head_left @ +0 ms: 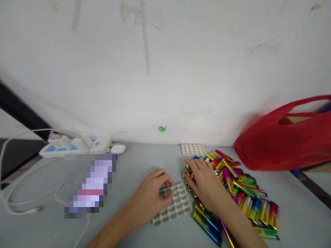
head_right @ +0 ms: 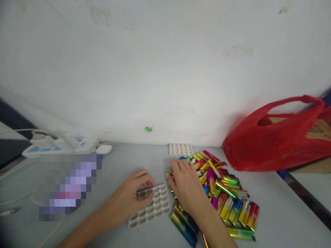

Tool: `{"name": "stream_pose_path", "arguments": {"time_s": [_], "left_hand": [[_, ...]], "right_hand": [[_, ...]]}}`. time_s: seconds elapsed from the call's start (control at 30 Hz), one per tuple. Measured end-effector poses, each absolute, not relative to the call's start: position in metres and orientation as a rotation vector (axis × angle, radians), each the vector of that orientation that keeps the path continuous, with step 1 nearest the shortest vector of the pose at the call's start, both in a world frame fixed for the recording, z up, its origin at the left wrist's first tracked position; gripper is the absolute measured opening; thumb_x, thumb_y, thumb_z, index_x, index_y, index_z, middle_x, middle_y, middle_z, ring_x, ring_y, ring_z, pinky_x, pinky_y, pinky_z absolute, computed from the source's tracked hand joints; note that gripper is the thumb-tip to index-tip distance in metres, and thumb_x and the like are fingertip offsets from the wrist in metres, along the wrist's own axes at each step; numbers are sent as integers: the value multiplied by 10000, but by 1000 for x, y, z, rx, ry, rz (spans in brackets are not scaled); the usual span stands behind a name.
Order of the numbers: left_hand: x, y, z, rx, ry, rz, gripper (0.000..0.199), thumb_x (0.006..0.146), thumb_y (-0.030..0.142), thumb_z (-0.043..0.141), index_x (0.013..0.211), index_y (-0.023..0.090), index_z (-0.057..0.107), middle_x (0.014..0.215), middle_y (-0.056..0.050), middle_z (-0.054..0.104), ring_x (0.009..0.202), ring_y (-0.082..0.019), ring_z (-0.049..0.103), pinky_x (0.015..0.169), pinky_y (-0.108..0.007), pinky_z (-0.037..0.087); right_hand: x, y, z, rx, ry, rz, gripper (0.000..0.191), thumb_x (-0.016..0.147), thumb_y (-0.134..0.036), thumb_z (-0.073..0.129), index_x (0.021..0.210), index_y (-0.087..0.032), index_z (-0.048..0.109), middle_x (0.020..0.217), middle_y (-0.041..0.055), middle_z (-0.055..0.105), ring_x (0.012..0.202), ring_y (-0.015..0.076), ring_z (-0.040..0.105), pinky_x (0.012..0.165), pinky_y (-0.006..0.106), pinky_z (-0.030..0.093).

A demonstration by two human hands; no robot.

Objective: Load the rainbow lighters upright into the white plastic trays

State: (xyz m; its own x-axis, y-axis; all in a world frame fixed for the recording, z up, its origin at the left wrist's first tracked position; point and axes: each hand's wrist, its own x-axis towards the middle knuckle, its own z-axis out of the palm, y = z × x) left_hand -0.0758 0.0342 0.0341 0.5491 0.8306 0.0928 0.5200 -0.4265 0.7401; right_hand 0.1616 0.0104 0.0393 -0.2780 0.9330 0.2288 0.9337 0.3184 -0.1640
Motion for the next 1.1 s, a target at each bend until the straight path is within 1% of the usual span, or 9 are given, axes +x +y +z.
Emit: {"name": "stream_pose_path", "arguments": {"time_s": [0.2, 0.3, 0.4, 0.63, 0.73, 1.1], "left_hand": [[-75, 33, 37, 2101, 1059, 588, 252, 792, 18, 700, 938, 222, 730, 1007, -24, 710, 1039, -253, 685, 920, -342, 494], [-76, 32, 39, 2087, 1044, 581, 240, 807, 36, 702, 941, 228, 752, 1015, -30, 715, 1045, -257, 688, 901, -334, 499], [-76, 32, 40, 2061, 1022, 577, 220, 833, 59, 713, 935, 239, 785, 1026, -34, 736, 1048, -259, 697, 892, -327, 508], [-76, 33, 41, 2019, 1028, 593, 221, 828, 58, 719, 895, 245, 818, 1015, -30, 758, 1013, -247, 720, 878, -311, 521], [-76, 33, 41, 2007, 1032, 592, 234, 826, 62, 719, 908, 250, 832, 1020, -29, 761, 1011, -246, 723, 866, -304, 526], [-77, 34, 40, 1979, 1025, 575, 183, 877, 114, 714, 919, 245, 835, 1027, -35, 740, 994, -236, 714, 844, -302, 515]], "right_hand": [[162, 10, 38, -1674, -2308, 21, 297, 1118, -196, 621, 1413, -163, 630, 1336, 167, 746, 1265, 387, 672, 1104, 587, 487], [162, 10, 37, -1656, -2302, 21, 305, 1118, -193, 620, 1422, -166, 620, 1353, 165, 738, 1273, 387, 661, 1109, 595, 490], [163, 10, 37, -1642, -2292, 4, 298, 1116, -199, 621, 1414, -185, 620, 1348, 160, 738, 1262, 385, 662, 1094, 595, 504], [166, 10, 34, -1621, -2273, -4, 309, 1117, -211, 617, 1426, -213, 602, 1359, 152, 732, 1275, 382, 660, 1097, 591, 518], [166, 10, 33, -1607, -2267, -33, 318, 1107, -211, 630, 1423, -231, 607, 1351, 147, 738, 1264, 381, 669, 1082, 585, 528], [164, 11, 35, -1639, -2262, 7, 293, 1115, -209, 629, 1408, -199, 631, 1344, 161, 725, 1271, 388, 652, 1086, 600, 523]]}}
